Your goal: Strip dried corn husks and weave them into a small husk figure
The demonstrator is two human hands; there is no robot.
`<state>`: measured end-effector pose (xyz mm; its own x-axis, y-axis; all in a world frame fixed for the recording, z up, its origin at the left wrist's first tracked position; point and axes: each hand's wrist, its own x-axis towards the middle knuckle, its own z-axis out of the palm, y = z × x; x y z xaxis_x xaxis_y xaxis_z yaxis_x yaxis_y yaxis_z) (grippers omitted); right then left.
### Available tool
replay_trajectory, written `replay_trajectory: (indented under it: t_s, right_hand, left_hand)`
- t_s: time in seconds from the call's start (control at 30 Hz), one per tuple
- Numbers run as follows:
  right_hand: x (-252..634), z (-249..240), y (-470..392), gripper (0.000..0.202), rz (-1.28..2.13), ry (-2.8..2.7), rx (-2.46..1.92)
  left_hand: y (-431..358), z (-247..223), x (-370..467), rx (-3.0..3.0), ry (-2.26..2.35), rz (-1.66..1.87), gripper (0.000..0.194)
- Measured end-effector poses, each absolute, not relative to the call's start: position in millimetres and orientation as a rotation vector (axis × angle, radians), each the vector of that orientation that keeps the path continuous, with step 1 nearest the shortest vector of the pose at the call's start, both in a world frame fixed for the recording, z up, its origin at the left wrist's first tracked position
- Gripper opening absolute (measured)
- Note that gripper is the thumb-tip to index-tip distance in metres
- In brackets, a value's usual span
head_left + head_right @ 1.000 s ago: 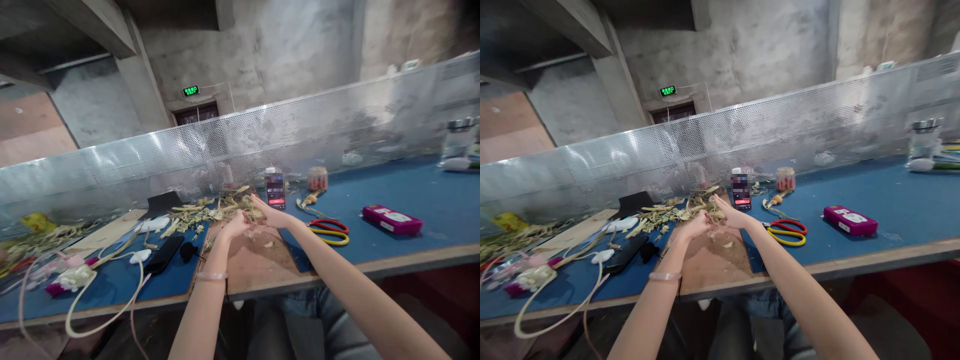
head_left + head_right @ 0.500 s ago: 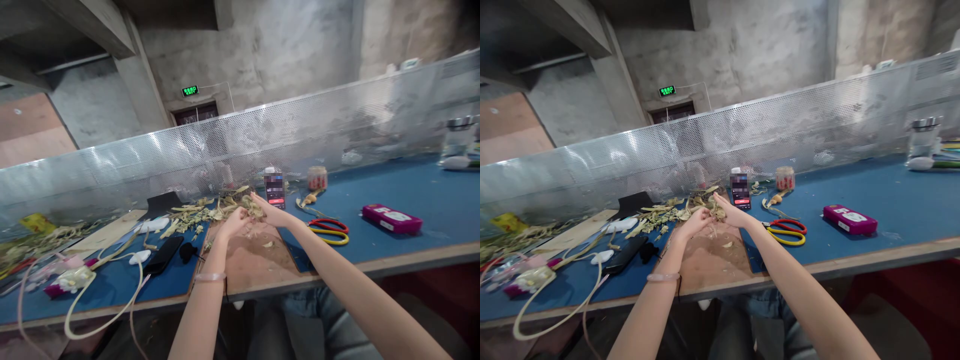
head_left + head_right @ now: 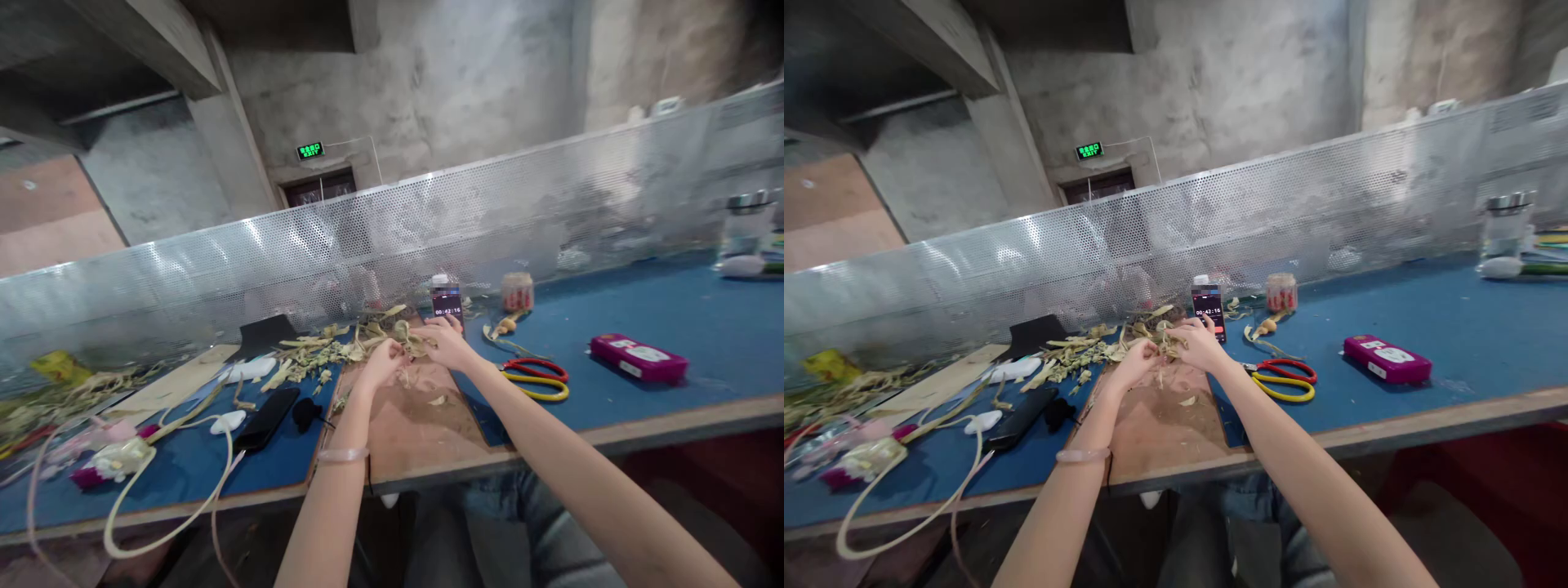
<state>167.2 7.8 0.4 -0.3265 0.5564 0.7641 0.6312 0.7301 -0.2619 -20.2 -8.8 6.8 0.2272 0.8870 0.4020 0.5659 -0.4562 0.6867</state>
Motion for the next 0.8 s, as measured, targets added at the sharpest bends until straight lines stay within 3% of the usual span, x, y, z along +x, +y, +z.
replay_trajectory:
  t_s: [0.1,0.3,0.8]
  right_hand:
    - [165,2,6,0.045,-0.102,-2.063,-0.842]
    - [162,-1,12,0.041,0.237,-2.164,-0.705]
    - [164,-3,12,0.051,0.539,-2.158,-0.675]
  left_hand:
    - [-6,4,-21,2.16,1.286,1.105,0.017]
    - [-3,3,-21,2.211,1.216,1.091,0.013]
    - [-11,11,-20,2.244,1.221,1.0,0.023]
